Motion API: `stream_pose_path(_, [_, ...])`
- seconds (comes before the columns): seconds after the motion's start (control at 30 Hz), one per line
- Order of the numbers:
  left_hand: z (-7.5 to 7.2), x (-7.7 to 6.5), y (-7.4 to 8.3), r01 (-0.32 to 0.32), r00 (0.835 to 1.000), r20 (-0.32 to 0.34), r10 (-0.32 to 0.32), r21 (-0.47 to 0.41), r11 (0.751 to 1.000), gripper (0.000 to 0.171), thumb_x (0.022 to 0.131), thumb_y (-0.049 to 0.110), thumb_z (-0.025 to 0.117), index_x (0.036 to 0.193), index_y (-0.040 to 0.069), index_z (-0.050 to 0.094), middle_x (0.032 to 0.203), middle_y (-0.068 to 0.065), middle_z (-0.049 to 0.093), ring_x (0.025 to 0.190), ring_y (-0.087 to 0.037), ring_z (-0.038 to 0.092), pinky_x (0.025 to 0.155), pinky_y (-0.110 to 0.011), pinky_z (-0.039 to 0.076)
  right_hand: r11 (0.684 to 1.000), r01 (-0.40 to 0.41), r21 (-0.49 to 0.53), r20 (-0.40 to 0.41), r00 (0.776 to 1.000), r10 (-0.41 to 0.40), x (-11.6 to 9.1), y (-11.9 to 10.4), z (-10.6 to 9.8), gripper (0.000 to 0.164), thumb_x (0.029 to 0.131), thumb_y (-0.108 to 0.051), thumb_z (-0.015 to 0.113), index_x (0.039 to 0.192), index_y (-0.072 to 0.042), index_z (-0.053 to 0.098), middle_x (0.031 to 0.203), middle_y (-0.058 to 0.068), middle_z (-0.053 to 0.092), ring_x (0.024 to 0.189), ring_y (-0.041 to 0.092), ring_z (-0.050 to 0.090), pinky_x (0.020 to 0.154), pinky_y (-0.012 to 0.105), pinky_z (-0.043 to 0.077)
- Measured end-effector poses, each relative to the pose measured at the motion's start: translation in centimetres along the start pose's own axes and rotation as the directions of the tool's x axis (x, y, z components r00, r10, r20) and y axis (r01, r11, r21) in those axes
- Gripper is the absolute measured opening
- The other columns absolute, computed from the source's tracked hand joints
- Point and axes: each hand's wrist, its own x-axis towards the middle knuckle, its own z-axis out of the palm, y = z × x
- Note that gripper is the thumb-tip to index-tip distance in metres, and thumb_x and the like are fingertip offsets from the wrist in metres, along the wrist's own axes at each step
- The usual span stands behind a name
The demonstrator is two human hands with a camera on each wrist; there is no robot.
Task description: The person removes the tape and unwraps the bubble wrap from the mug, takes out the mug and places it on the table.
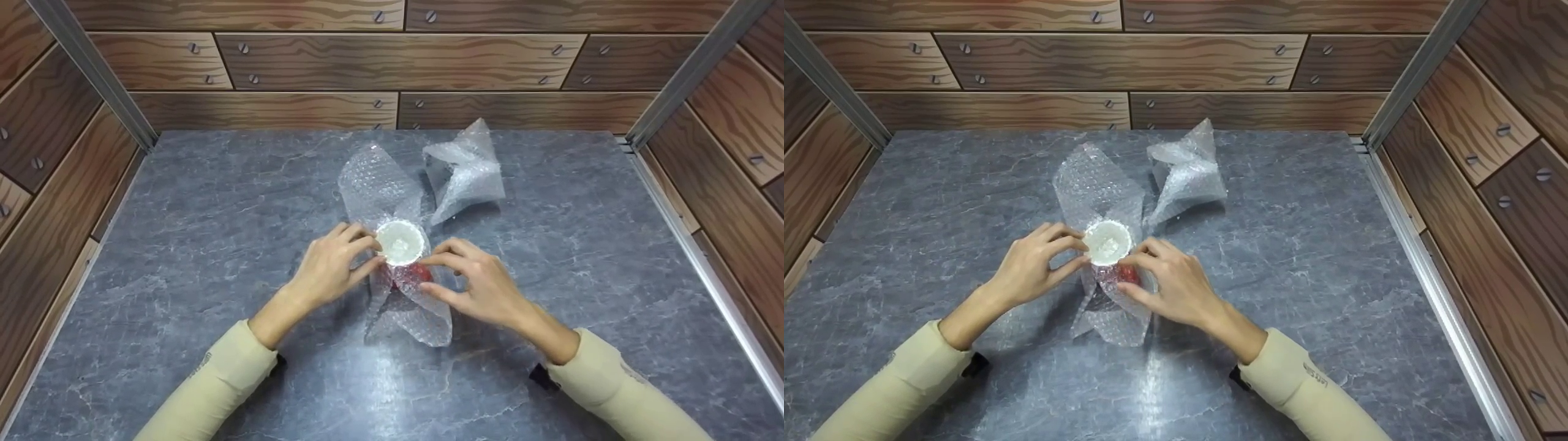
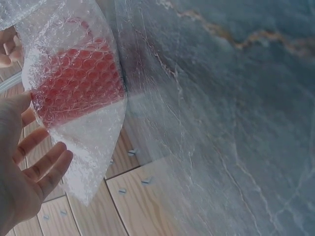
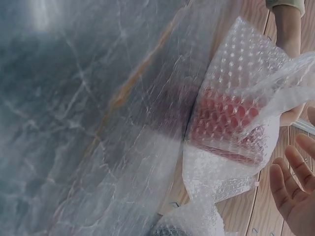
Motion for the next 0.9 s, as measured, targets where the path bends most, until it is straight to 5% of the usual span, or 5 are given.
stream_pose_path(0.5, [0.0,0.1,0.1,0.005,1.000,-0.004,-0.005,0.011,1.000,0.024,0.099,0.040,0.071,0.106,0.018,0.077,0.115,-0.001,0.075,0.098,-0.020,0.068,0.069,-0.031,0.061,0.999,-0.042,-0.010,-0.006,0.999,0.042,1.6,2.4,0.9,0.034,0.088,-0.033,0.085,0.115,-0.013,0.079,0.115,0.006,0.072,0.095,0.019,0.067,0.073,0.033,0.060])
stream_pose_path(0.9, [-0.1,0.0,0.3,0.005,1.000,-0.003,-0.005,-0.001,1.000,0.023,0.099,0.038,0.072,0.108,0.017,0.077,0.116,-0.003,0.074,0.097,-0.021,0.067,0.069,-0.031,0.061,0.997,-0.034,-0.074,-0.008,0.999,0.034,1.8,2.8,1.5,0.029,0.088,-0.034,0.085,0.110,-0.016,0.081,0.114,0.006,0.070,0.100,0.019,0.070,0.075,0.029,0.061])
